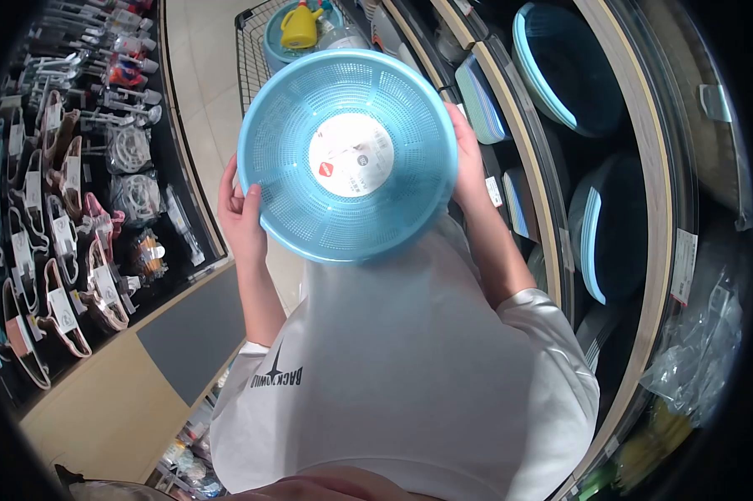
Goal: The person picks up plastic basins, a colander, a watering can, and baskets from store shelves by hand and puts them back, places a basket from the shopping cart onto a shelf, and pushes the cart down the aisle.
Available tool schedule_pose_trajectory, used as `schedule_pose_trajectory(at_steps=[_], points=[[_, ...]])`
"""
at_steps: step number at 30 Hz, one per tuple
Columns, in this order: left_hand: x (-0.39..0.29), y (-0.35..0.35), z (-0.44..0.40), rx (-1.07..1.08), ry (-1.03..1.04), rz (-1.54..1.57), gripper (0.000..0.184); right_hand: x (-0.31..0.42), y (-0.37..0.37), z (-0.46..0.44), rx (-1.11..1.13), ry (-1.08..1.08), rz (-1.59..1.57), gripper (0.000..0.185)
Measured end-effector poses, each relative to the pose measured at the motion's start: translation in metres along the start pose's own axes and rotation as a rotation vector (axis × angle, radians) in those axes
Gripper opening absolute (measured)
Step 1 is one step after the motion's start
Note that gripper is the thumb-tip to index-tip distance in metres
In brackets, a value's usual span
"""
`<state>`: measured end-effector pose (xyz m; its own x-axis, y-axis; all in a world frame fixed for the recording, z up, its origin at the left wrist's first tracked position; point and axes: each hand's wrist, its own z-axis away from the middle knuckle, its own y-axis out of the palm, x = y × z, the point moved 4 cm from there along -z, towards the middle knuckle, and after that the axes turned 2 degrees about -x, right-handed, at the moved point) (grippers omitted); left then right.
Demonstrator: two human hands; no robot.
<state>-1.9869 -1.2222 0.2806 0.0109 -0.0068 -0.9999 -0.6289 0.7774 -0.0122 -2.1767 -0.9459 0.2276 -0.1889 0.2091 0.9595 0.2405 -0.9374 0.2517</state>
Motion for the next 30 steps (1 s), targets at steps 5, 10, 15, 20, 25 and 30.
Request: schedule_pose_trajectory(at_steps=[5,10,15,20,25,30], points=[[-0.003,0.003,-0.004,-0.2,0.082,0.214,0.063,-0.013,-0.014,-0.002,0.233,0.072,0.091,0.034],[0.006,0.014,-0.007,-0.193,0.158,0.236,0.069,-0.012,-0.009,0.02,0.565,0.289,-0.012,0.039],[0.009,0.037,-0.011,-0.094,0.155,0.195,0.072,0.0,-0.009,0.032,0.408,0.214,0.125,0.034],[0.017,0.058,-0.016,0.155,0.129,0.158,0.06,0.022,-0.045,0.029,0.057,0.097,-0.219,0.03],[0.038,0.06,-0.023,0.207,-0.015,0.124,0.042,0.048,-0.093,0.02,-0.205,-0.245,-0.444,0.032],[0.047,0.056,-0.022,0.157,-0.165,0.075,0.036,0.063,-0.133,0.017,-0.469,-0.43,-0.423,0.021]])
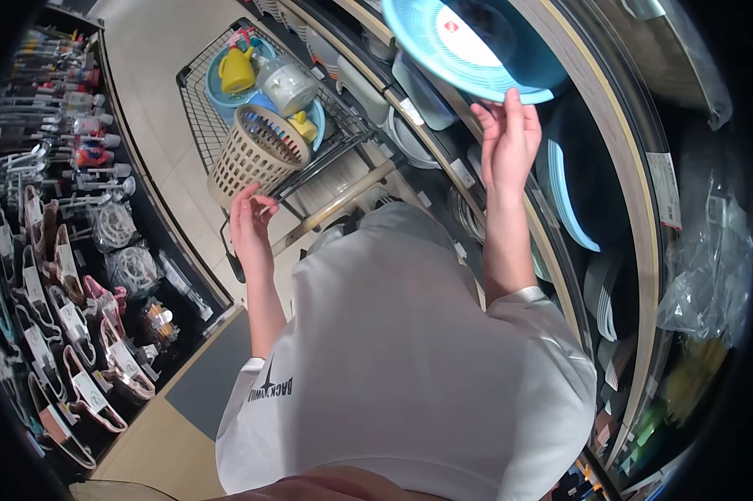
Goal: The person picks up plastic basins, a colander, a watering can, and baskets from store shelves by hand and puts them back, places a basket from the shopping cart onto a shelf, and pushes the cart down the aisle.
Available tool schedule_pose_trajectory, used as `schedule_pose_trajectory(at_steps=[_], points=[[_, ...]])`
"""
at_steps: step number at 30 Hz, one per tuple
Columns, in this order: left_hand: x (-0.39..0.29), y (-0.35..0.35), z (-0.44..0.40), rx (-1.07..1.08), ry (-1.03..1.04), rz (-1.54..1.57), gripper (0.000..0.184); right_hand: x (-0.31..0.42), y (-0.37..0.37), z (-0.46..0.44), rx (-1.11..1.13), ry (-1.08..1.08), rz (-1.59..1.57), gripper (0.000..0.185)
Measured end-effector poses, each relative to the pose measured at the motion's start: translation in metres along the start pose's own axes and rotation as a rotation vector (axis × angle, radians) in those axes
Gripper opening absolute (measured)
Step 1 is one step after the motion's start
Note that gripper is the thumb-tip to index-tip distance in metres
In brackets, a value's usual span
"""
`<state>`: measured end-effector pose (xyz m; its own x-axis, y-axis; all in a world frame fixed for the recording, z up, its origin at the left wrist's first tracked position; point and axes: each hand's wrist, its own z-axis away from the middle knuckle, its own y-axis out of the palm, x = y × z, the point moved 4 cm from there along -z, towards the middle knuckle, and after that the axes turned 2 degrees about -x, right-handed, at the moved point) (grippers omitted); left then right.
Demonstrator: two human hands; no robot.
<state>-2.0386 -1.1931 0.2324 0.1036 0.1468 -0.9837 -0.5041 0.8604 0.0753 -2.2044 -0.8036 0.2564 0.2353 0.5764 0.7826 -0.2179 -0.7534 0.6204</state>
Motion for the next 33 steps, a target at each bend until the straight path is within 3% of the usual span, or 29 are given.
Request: schedule_pose_trajectory(at_steps=[8,11,17,19,21,23,24,27,33], points=[[0.006,-0.01,0.001,-0.008,-0.026,0.014,0.038,0.016,-0.004,-0.035,-0.119,-0.045,0.034,0.03],[0.009,-0.015,0.002,-0.013,-0.039,0.009,0.039,0.009,0.009,-0.038,0.015,0.151,0.153,0.036],[0.011,-0.027,0.006,-0.036,-0.053,-0.012,0.038,-0.026,0.023,-0.019,0.159,0.332,0.303,0.026],[0.01,-0.032,0.007,-0.049,-0.058,-0.011,0.038,-0.035,0.029,-0.015,0.182,0.297,0.386,0.021],[0.011,-0.039,0.008,-0.066,-0.067,-0.019,0.036,-0.03,0.037,-0.012,0.123,0.081,0.544,0.018],[0.012,-0.047,0.008,-0.076,-0.064,-0.019,0.034,-0.019,0.042,-0.012,0.062,-0.371,0.699,0.019],[0.013,-0.051,0.009,-0.078,-0.064,-0.022,0.033,-0.008,0.051,-0.008,-0.009,-0.519,0.84,0.028],[0.012,-0.06,0.011,-0.094,-0.078,-0.032,0.031,-0.013,0.033,-0.029,-0.087,-0.53,0.741,0.044],[0.016,-0.082,0.007,-0.1,-0.064,-0.047,0.029,-0.019,0.028,-0.042,-0.123,-0.268,0.777,0.054]])
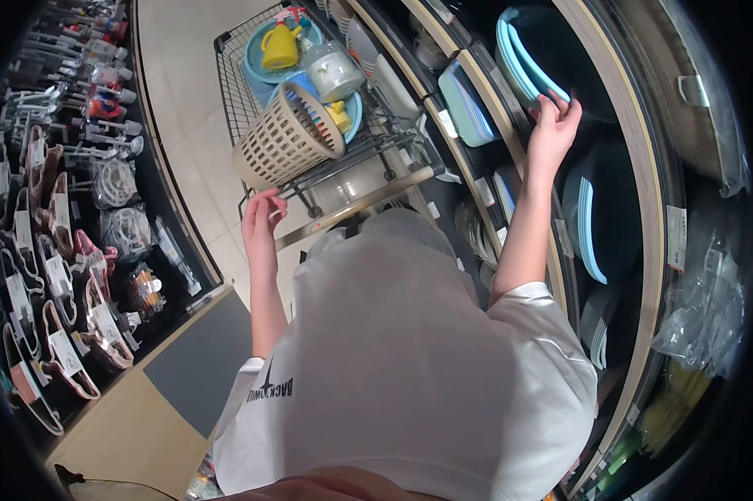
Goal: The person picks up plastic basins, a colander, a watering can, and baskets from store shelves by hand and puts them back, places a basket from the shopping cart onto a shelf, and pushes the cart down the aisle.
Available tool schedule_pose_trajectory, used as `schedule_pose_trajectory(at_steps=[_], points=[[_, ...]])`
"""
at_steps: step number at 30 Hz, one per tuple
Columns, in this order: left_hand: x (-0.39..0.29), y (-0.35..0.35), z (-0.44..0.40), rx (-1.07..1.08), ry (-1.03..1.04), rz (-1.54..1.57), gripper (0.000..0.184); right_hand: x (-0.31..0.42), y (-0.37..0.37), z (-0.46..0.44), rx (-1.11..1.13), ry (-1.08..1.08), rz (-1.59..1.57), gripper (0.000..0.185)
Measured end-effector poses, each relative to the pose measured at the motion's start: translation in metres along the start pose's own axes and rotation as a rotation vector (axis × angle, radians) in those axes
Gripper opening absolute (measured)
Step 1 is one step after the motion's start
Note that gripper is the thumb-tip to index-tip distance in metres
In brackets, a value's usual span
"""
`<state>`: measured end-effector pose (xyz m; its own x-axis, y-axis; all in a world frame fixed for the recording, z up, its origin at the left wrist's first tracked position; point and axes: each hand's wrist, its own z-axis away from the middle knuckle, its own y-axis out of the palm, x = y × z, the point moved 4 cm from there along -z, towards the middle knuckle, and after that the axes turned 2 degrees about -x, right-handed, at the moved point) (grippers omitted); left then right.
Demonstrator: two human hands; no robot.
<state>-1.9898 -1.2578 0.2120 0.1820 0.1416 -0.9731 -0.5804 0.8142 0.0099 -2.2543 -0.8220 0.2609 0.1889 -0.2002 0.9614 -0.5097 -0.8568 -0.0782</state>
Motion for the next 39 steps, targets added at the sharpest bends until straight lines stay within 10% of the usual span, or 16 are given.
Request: schedule_pose_trajectory(at_steps=[3,6,10,15,19,23,39], points=[[0.007,-0.011,-0.006,0.007,-0.016,-0.044,0.027,0.005,0.018,0.017,0.103,0.353,-0.452,0.057],[0.021,-0.022,-0.012,0.031,-0.047,-0.144,0.025,0.006,0.022,0.023,0.2,0.313,-0.176,0.056],[0.029,-0.037,-0.01,0.14,-0.03,-0.678,0.032,-0.029,0.05,0.047,0.382,0.178,-0.035,0.033],[0.1,-0.079,-0.004,0.385,-0.039,-1.315,0.062,-0.058,0.105,0.143,1.161,-0.321,0.503,0.045],[0.114,-0.088,-0.012,0.251,0.105,-1.41,0.044,-0.123,0.112,0.192,1.545,-0.456,0.876,0.052],[0.111,-0.083,-0.02,0.274,0.154,-1.429,0.034,-0.137,0.128,0.199,1.497,-0.472,1.16,0.026],[0.072,-0.072,-0.145,0.176,0.172,-1.436,0.026,-0.135,0.25,0.129,1.456,-0.555,0.993,0.023]])
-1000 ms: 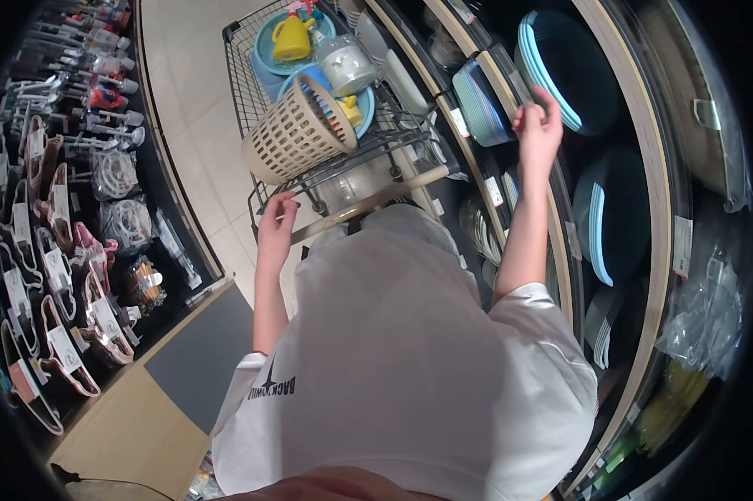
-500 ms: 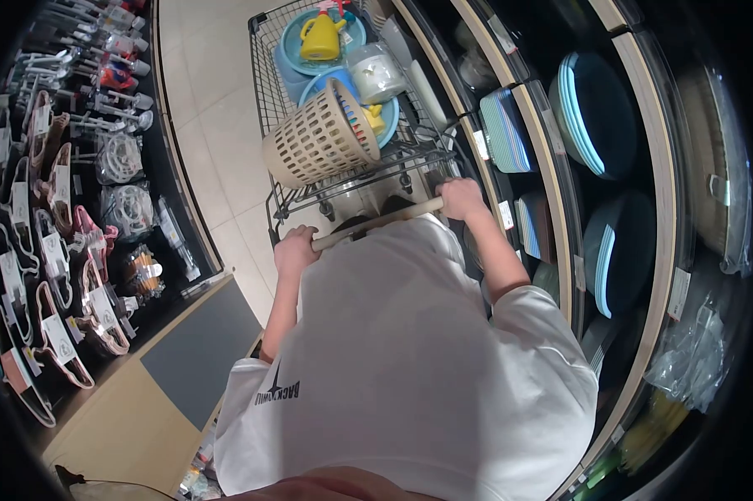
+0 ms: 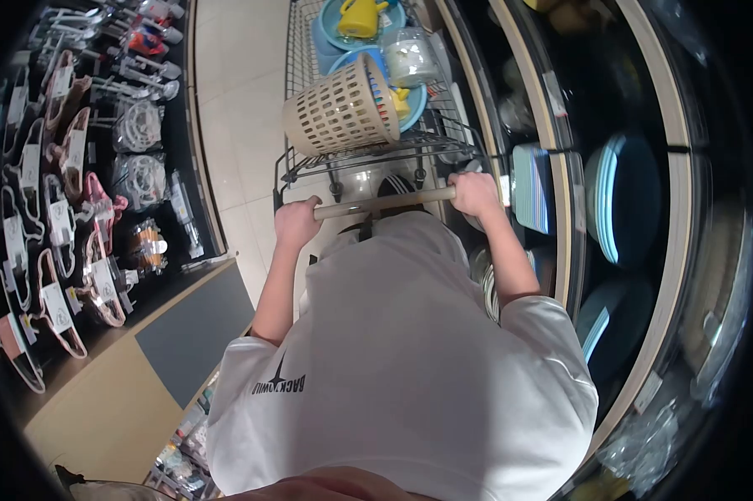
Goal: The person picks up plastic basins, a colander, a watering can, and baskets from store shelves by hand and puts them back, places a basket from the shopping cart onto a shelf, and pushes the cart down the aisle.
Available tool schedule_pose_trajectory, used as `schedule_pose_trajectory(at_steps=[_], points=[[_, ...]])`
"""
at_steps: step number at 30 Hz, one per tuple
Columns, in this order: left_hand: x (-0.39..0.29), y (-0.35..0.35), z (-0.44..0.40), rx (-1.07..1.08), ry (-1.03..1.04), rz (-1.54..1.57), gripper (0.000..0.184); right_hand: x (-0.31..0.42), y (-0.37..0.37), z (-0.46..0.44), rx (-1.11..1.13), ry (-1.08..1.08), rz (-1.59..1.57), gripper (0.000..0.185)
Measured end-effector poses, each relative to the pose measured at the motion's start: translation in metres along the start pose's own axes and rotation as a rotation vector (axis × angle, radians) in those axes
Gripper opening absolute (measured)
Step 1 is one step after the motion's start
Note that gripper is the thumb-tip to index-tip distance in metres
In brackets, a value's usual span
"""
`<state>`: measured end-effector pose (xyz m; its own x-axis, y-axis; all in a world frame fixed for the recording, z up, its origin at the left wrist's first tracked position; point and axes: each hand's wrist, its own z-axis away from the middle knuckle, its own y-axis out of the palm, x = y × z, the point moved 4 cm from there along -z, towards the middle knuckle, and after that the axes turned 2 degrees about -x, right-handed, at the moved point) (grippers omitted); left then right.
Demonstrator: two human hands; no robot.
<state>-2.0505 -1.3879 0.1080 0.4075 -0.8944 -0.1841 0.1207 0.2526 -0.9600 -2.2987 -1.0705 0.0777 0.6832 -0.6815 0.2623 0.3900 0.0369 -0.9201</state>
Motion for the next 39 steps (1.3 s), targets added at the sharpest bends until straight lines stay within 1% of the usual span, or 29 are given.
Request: schedule_pose_trajectory(at_steps=[1,3,4,10,12,15,20,21,23,24,28,30,33,36,38,39], points=[[0.005,-0.004,-0.012,-0.006,-0.031,-0.012,0.026,0.001,-0.008,-0.013,-0.002,-0.009,0.02,0.023],[0.008,-0.006,-0.031,-0.029,-0.008,0.004,0.024,0.0,-0.023,-0.037,0.124,0.037,0.068,0.027],[0.01,-0.009,-0.041,-0.045,-0.01,0.006,0.019,-0.003,-0.026,-0.048,0.121,0.045,0.046,0.026],[0.02,-0.033,-0.108,-0.063,-0.033,-0.033,0.012,-0.017,-0.056,-0.122,0.093,-0.034,0.054,0.022],[0.022,-0.04,-0.129,-0.065,-0.048,-0.054,0.013,-0.024,-0.062,-0.147,0.079,-0.048,0.046,0.022],[0.032,-0.05,-0.164,-0.072,-0.054,-0.101,0.016,-0.028,-0.076,-0.183,-0.004,-0.111,0.065,0.022],[0.052,-0.061,-0.215,-0.063,-0.079,-0.177,0.023,-0.033,-0.089,-0.242,-0.007,-0.085,0.023,0.023],[0.061,-0.073,-0.235,-0.076,-0.081,-0.174,0.023,-0.028,-0.103,-0.264,-0.016,-0.09,0.032,0.023],[0.07,-0.078,-0.253,0.023,-0.118,-0.19,0.022,-0.025,-0.114,-0.284,-0.003,-0.079,0.045,0.024],[0.073,-0.08,-0.263,0.023,-0.117,-0.189,0.022,-0.025,-0.118,-0.293,0.01,-0.068,0.057,0.024],[0.084,-0.093,-0.296,0.006,-0.134,-0.198,0.021,-0.029,-0.128,-0.333,0.001,-0.064,0.084,0.026],[0.09,-0.097,-0.313,0.0,-0.135,-0.192,0.021,-0.027,-0.136,-0.351,0.032,-0.092,0.118,0.027],[0.103,-0.104,-0.337,-0.102,-0.122,-0.155,0.018,-0.025,-0.146,-0.378,0.023,-0.053,0.101,0.025],[0.116,-0.112,-0.363,-0.088,-0.106,-0.17,0.019,-0.021,-0.154,-0.407,0.017,-0.085,0.121,0.025],[0.123,-0.116,-0.381,-0.082,-0.093,-0.167,0.019,-0.023,-0.158,-0.423,0.01,-0.047,0.144,0.026],[0.126,-0.12,-0.393,-0.078,-0.101,-0.183,0.019,-0.022,-0.162,-0.432,0.01,-0.063,0.145,0.028]])
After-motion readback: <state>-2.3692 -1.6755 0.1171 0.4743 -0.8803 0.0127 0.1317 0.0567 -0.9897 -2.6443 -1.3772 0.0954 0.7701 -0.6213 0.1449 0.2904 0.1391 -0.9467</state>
